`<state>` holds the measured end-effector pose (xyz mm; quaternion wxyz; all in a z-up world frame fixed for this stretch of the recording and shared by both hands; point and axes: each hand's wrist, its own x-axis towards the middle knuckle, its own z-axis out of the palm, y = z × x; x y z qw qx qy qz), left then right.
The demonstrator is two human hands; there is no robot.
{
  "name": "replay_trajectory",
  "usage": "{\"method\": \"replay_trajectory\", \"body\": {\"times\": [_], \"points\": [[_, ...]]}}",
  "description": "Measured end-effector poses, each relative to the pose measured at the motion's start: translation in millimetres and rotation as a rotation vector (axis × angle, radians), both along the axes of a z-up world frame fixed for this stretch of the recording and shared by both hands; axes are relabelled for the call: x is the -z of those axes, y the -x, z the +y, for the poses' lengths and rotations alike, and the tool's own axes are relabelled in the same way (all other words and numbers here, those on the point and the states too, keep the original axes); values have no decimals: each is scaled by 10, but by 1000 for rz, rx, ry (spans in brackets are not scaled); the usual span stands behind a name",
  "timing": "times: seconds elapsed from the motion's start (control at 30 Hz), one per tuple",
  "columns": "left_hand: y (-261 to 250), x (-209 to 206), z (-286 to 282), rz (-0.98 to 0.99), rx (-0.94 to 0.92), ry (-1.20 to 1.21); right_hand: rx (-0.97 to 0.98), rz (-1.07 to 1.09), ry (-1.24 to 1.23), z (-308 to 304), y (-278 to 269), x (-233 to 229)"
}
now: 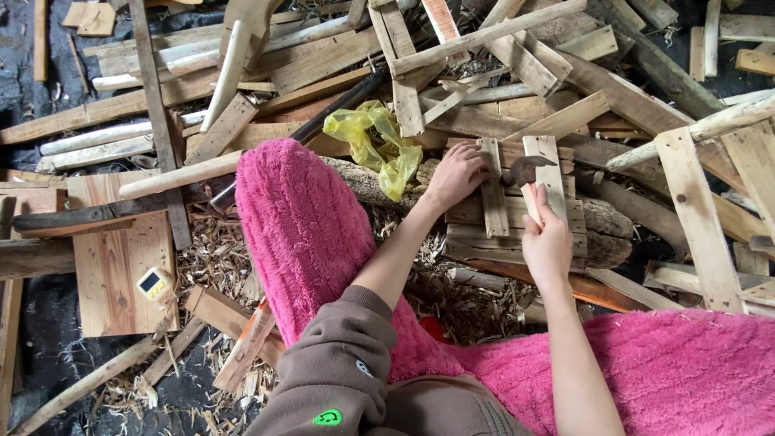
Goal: Dismantle scrap wood and hammer slats onto a wooden base on a workshop floor.
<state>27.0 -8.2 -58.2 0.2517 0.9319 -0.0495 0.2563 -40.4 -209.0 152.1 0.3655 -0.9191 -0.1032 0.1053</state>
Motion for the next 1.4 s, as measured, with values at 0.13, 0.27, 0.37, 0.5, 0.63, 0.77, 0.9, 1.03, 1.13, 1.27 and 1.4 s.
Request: {"method": "replay_trajectory", "body": {"times": [0.13,0.27,0.37,0.5,0.63,0.77,0.9,1.03,1.13,1.27,1.4], "points": [[25,-62,-11,19,114,201,12,72,8,-130,-115,240],[-9,-52,-42,55,184,267,79,145,-45,-241,-250,430],[-37,-53,-27,77,154,280,101,138,-57,-276,-329,534],[26,-150,-59,129,127,317,115,139,-79,-297,-375,634],[-77,-19,-65,127,98,250,104,133,-90,-242,-291,499],[-65,9,-136,129,22,128,108,133,-78,-162,-198,345],[-71,-36,-136,93,32,57,98,126,-39,-188,-224,427],[-54,-165,-122,43,49,4,101,124,-39,-167,-185,331],[-97,-118,-108,49,49,5,95,121,-43,-149,-183,297],[-156,-33,-113,41,40,-2,83,118,-18,-145,-177,293],[-185,-40,-91,58,22,-35,76,113,-11,-164,-207,353]]}}
